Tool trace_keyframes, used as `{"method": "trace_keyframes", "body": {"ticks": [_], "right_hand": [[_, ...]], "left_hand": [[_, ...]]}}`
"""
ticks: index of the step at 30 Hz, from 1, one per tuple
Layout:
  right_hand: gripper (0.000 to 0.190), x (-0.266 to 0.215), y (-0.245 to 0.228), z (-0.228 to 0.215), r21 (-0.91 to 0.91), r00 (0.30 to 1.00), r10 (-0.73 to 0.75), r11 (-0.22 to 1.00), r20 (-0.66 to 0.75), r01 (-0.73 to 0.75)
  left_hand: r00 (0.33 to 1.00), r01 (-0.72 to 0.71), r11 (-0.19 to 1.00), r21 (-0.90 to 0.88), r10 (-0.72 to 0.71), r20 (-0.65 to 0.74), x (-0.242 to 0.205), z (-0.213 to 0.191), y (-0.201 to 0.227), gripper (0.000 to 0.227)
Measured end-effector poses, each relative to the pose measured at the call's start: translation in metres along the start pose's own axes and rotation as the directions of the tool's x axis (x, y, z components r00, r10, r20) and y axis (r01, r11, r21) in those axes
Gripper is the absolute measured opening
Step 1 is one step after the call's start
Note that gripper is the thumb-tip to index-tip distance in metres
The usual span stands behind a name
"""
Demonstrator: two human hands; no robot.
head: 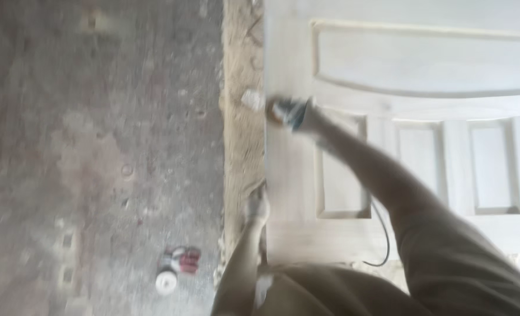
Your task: The person uses an electric orbital sander to smooth the surface of a wooden door. They systematically move the sander across the door's panels and frame, generating sawdust as they work.
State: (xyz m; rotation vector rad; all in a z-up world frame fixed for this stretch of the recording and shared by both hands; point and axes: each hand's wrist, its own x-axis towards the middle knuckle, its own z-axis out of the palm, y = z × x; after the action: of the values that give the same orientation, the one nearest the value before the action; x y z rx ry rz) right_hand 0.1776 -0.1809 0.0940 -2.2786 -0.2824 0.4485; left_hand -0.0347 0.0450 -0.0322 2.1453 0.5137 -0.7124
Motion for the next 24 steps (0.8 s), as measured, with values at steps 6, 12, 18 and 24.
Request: {"method": "trace_keyframes", "body": {"ticks": [6,12,18,24], "right_hand": [[0.067,-0.158,-0.056,0.061,-0.213,0.954,0.299,0.933,0.010,-0.291],[0.056,-0.269,-0.089,0.104,-0.240,0.921,0.381,0.904,0.076,-0.354],[0.066,-0.327,-0.076,0.109,-0.225,0.886,0.455,0.876,0.089,-0.427],[0.067,-0.321,-0.060,0.077,-0.196,0.869,0.496,0.853,0.012,-0.484]], "left_hand": [[0.994,-0.105,0.892,-0.440,0.083,-0.071,-0.007,-0.042,-0.100,0.048],[0.961,0.273,0.753,-0.599,-0.191,0.198,-0.025,-0.046,-0.120,0.057],[0.986,0.096,0.840,-0.535,-0.005,0.169,-0.033,-0.031,-0.104,0.067],[0.971,-0.230,0.892,-0.388,0.237,-0.028,-0.014,-0.006,-0.059,0.075]]}}
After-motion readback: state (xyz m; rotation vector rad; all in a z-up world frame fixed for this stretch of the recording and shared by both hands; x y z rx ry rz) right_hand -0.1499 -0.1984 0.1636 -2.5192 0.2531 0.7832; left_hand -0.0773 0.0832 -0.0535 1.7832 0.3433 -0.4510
